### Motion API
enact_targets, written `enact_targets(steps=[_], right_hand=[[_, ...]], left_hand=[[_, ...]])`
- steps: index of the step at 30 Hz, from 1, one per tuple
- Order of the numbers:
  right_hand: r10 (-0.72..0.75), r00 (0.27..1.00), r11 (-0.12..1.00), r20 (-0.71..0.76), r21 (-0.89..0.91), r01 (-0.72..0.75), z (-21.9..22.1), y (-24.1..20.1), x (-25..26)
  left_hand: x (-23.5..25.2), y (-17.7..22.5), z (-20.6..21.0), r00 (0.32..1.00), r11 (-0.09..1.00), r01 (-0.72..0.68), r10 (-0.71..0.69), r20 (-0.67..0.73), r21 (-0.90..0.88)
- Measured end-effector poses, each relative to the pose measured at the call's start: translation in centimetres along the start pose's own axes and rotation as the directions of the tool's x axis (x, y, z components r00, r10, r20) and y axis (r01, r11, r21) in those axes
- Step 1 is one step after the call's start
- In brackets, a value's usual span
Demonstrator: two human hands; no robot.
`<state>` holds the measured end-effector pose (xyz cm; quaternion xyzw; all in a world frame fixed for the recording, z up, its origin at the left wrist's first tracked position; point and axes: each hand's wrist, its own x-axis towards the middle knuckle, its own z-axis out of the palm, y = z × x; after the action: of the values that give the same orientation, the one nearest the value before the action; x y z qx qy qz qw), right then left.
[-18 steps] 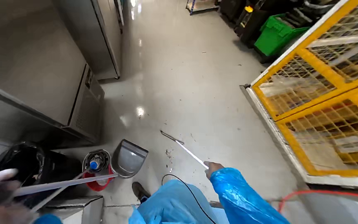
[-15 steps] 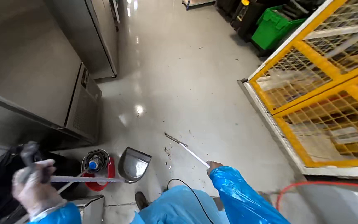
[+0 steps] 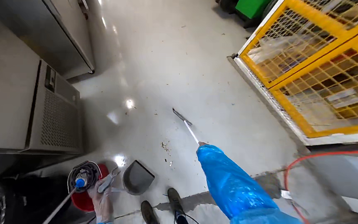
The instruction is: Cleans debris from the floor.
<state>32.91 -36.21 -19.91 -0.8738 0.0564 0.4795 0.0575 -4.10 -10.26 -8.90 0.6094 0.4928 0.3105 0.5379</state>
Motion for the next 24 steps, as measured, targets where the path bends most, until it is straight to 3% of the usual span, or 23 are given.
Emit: enact_targets(steps=[3, 4, 6, 8, 11, 12, 14, 16, 19, 22, 24], right_hand=[[-0.034, 0.99, 0.995, 0.14, -0.083, 0.046, 7.9, 1.2, 0.8], [-0.005, 0.986, 0.999, 0.166, -0.037, 0.011, 11.2, 2.5, -0.1], [0.104, 0.987, 0.967, 0.118, 0.218, -0.128, 17.0, 5.9, -2.0], [0.163, 0.977, 0.933, 0.138, 0.3, -0.198, 18.9, 8.9, -5.1], [0.146, 0.983, 0.946, 0.112, 0.274, -0.172, 16.7, 12.1, -7.8], [0.115, 0.988, 0.974, 0.104, 0.185, -0.133, 14.4, 12.0, -8.5], [0.018, 0.986, 0.991, 0.165, -0.133, 0.004, 9.2, 9.8, -10.9], [-0.034, 0.981, 0.971, 0.189, -0.226, 0.077, 6.2, 6.2, -12.5], [-0.081, 0.988, 0.986, 0.135, -0.13, 0.099, 5.6, 1.1, -9.8], [-0.051, 0.99, 0.988, 0.132, 0.152, 0.031, 6.6, -3.6, -5.7], [-0.039, 0.985, 0.971, 0.165, 0.24, -0.002, 8.2, -5.1, -3.9]], left_hand=[[0.3, -1.6, 0.4, 1.0, 0.998, 0.02, -0.021, 0.013, 0.052], [0.4, -1.9, 0.2, 1.0, 0.997, 0.026, -0.027, 0.015, 0.071], [1.0, -2.6, -0.1, 0.999, 0.999, -0.005, 0.003, 0.042, 0.053], [1.5, -2.7, -0.4, 0.992, 0.999, -0.047, 0.049, 0.116, -0.017], [1.8, -2.0, -0.4, 0.992, 0.998, -0.037, 0.043, 0.122, -0.05], [1.8, -1.7, -0.3, 0.994, 0.999, -0.034, 0.039, 0.104, -0.042], [1.4, -1.5, -0.3, 0.996, 0.999, -0.031, 0.032, 0.078, -0.012], [1.1, -2.0, -0.9, 0.997, 0.999, -0.036, 0.034, 0.063, 0.019], [0.6, -2.8, -1.5, 0.999, 0.999, -0.035, 0.034, 0.036, 0.041], [-0.1, -3.2, -2.2, 0.999, 0.996, -0.035, 0.035, 0.009, 0.083], [-0.3, -3.5, -2.6, 0.999, 0.992, -0.039, 0.041, -0.013, 0.122]])
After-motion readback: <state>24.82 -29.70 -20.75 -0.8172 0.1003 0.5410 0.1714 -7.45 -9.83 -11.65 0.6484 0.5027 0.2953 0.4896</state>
